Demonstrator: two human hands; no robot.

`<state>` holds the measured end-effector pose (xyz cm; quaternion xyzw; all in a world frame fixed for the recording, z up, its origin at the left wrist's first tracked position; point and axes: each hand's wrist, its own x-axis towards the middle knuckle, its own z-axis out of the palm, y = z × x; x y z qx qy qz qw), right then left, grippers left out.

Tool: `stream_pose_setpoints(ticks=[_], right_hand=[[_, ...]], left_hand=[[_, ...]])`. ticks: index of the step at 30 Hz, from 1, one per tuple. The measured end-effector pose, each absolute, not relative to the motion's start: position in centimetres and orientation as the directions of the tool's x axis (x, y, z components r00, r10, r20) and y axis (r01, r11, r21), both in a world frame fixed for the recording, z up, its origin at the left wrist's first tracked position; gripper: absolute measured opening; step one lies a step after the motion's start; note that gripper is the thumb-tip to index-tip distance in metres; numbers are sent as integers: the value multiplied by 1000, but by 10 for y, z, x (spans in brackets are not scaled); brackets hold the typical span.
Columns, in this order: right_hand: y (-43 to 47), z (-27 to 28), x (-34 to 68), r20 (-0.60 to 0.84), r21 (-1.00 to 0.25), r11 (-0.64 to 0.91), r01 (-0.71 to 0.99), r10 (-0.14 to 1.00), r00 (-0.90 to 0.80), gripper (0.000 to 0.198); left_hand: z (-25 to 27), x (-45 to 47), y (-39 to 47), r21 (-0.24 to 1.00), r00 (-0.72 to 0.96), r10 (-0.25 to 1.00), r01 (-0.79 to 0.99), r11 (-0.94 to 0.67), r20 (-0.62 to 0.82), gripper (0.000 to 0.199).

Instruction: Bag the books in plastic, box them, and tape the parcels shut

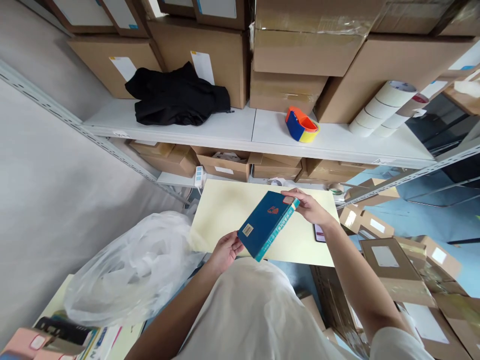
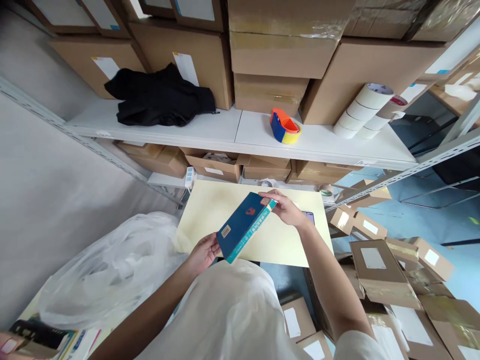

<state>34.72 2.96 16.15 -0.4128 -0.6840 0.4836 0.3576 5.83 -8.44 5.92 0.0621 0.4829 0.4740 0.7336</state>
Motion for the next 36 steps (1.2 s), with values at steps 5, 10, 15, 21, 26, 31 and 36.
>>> stream_pose_setpoints(ticks=[5,10,15,21,26,31,36], right_hand=[[47,183,341,7,-937,204,285,825,-565,33],[58,176,326,-139,-972,4,236,798,-586,40],[67,169,311,-139,-962,29,273,805,-576,36],[71,153,299,-90,-955,85,285,832,-548,35],[70,153,296,-73,-921,150,361,841,-536,34],[66,167,321,-122,-925,56,376,894,-432,35],[22,161,344,-250,-967,-251,48,896,-368,67]], left_hand=[[67,62,-82,560,231,679,-417,716,-697,34],[84,41,-68,745,108,845,-421,517,-524,49],[93,36,-56,931,113,930,-66,358,-350,51],[96,47,-57,959,232,937,172,224,-261,33],[101,51,-55,939,311,887,153,308,-341,30],[100,50,-56,883,271,852,-12,469,-449,46],[97,45,-61,861,218,861,-127,492,-460,54]])
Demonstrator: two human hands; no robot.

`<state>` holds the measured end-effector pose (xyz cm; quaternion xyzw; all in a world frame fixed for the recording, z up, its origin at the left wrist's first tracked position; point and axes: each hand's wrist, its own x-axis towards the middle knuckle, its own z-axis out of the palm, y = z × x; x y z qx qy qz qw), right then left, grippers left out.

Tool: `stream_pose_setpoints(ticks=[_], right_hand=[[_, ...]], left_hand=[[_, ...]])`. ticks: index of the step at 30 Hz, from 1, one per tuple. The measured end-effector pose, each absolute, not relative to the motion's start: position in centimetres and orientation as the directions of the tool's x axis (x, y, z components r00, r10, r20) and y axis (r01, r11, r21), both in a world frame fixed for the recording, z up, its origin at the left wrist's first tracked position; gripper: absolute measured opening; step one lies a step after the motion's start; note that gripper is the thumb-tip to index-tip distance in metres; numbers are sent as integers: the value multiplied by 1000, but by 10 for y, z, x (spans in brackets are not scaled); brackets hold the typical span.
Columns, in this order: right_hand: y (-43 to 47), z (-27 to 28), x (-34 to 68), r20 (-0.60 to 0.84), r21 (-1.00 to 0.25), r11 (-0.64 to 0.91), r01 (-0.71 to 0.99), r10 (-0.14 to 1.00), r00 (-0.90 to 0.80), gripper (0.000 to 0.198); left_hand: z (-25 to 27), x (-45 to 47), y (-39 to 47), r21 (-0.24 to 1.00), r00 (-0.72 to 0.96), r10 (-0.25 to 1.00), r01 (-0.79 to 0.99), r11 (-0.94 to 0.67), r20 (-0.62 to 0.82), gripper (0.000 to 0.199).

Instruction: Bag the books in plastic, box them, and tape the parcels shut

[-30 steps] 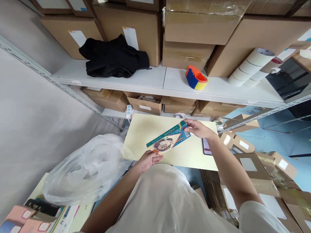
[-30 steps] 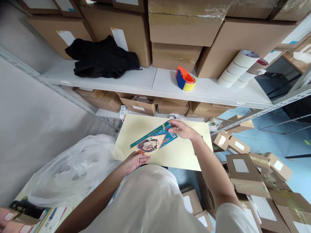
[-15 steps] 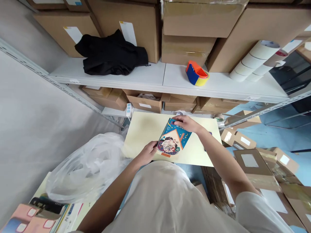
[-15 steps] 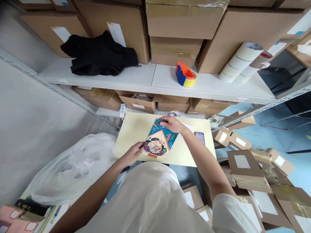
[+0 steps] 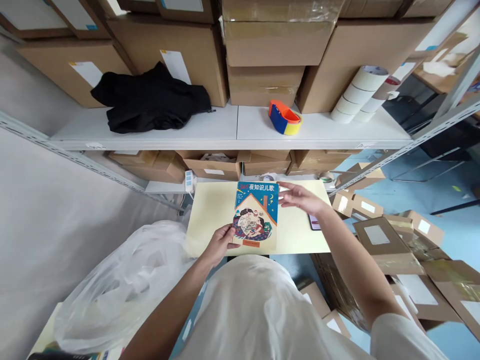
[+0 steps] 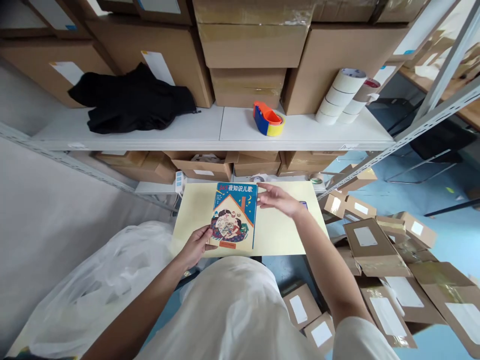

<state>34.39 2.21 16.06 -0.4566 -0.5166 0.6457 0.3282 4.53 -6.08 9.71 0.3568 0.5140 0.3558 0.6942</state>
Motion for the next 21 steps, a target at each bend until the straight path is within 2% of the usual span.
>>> stream_pose_setpoints(ticks=[2,8,13,17,21], right_hand=[[-6,146,332,-257,-957,-284,-59,924,-282,74],[-65,98,283,-266,-952,-272,-137,962,-64,60],[-63,92,278,-278,-951,-286,-120,957,-84,59],[-58,91,274,-296,-946,-307,-99,948,-113,66],[-54,86,260,-357,-922,-374,-101,922,-153,70]], left_hand=[[96,46,-63,868,181,875,-144,475,-449,54],[86,45,-69,925,141,917,-22,379,-372,47],[79,41,-72,967,73,964,30,253,-255,56],[81,38,-72,968,60,967,49,246,-249,59],[77,29,-71,964,18,964,-7,266,-266,56]])
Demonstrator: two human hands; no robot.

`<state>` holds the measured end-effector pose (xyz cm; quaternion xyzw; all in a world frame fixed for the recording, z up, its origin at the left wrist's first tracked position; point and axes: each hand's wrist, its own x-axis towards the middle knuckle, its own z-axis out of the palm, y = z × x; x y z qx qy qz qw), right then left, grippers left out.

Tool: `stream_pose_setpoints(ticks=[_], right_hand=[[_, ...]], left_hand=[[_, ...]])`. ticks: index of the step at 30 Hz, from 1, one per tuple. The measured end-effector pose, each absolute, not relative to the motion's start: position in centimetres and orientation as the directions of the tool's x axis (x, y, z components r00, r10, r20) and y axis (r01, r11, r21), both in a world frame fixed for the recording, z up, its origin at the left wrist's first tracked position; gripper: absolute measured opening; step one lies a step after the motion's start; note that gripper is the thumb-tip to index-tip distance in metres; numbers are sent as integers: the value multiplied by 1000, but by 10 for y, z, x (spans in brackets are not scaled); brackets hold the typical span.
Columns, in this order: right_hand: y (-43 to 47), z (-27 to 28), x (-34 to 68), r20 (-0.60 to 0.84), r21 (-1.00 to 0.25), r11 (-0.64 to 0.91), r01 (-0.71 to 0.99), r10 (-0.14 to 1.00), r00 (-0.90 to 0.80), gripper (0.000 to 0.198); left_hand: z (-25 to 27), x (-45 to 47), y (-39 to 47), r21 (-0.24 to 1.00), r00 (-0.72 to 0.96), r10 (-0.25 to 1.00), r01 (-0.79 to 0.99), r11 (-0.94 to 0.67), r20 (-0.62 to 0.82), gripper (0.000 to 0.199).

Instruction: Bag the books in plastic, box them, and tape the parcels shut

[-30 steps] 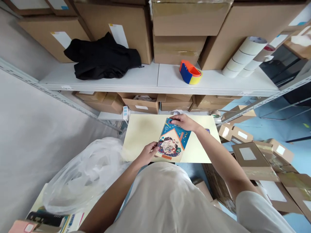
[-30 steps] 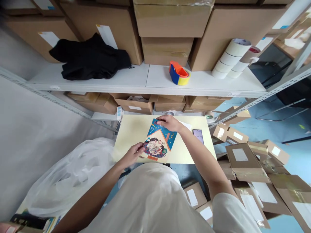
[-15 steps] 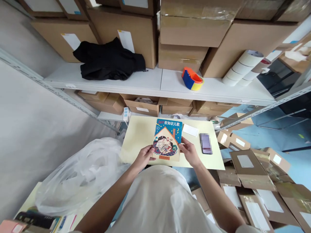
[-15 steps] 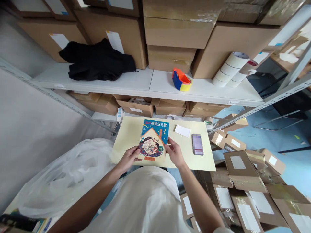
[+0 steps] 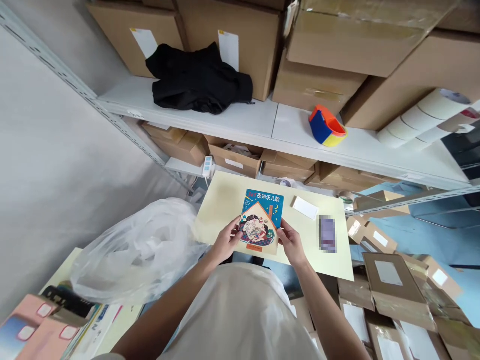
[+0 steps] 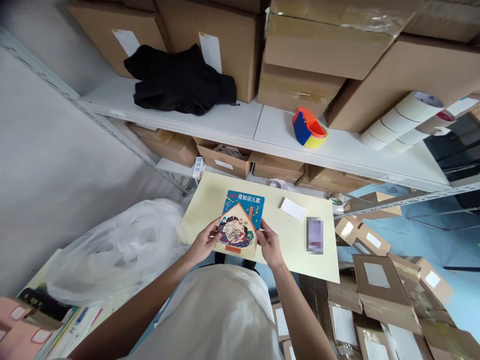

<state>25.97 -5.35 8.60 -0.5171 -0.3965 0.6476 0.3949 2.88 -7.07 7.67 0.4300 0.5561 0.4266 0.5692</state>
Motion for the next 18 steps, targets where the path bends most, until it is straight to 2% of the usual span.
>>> stream_pose_setpoints(ticks=[3,9,14,18], right_hand=[[-45,79,240,-405,-892,-435,-123,890,-208,66],[0,47,181,-470,-852,-507,-132,850,-238,57],[58,-11,130,-420,-907,-415,63,891,-174,50],[93,-57,101,-452,-870,-430,241,891,-42,38]], left_hand=[[61,14,-69,956,-47,955,10,293,-292,53],[12,-39,-40,926,-160,942,195,324,-296,51],[-31,-87,20,866,-167,945,380,324,-280,51],[-68,-114,65,778,-155,948,543,316,-278,51]])
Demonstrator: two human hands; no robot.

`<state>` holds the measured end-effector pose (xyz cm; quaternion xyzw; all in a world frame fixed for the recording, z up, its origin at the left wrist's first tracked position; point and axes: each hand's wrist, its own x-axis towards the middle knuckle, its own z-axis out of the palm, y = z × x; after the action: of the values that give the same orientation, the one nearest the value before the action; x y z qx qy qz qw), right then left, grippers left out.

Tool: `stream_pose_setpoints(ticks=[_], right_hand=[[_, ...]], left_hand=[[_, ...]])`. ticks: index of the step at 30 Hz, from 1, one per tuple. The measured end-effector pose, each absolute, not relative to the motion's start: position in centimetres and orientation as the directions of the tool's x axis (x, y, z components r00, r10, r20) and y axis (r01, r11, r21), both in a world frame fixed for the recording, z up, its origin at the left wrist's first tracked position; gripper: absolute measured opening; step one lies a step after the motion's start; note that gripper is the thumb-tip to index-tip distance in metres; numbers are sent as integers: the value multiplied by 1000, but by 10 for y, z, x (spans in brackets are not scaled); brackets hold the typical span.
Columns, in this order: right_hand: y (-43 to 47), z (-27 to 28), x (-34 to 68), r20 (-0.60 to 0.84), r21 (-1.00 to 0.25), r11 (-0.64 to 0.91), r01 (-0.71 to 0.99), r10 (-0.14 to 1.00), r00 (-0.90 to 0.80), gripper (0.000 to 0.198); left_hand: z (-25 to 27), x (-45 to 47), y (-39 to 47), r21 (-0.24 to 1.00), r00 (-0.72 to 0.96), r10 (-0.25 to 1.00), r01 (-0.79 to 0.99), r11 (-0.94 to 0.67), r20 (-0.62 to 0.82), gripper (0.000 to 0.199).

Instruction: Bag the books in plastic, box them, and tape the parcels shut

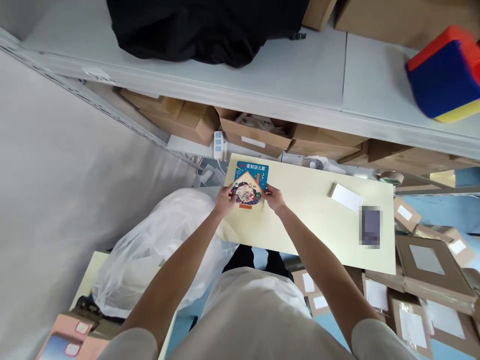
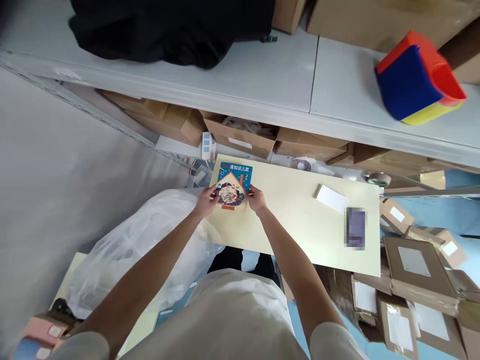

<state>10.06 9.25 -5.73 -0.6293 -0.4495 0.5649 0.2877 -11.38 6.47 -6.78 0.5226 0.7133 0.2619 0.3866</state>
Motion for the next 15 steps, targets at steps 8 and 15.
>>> stream_pose_setpoints(ticks=[8,15], right_hand=[[117,-97,74,-497,-810,-486,328,866,54,39],[118,-105,70,-387,-758,-360,544,920,70,36]], left_hand=[[-121,-135,94,751,-152,948,580,315,-280,52],[-132,-142,95,746,-136,954,597,295,-269,56]])
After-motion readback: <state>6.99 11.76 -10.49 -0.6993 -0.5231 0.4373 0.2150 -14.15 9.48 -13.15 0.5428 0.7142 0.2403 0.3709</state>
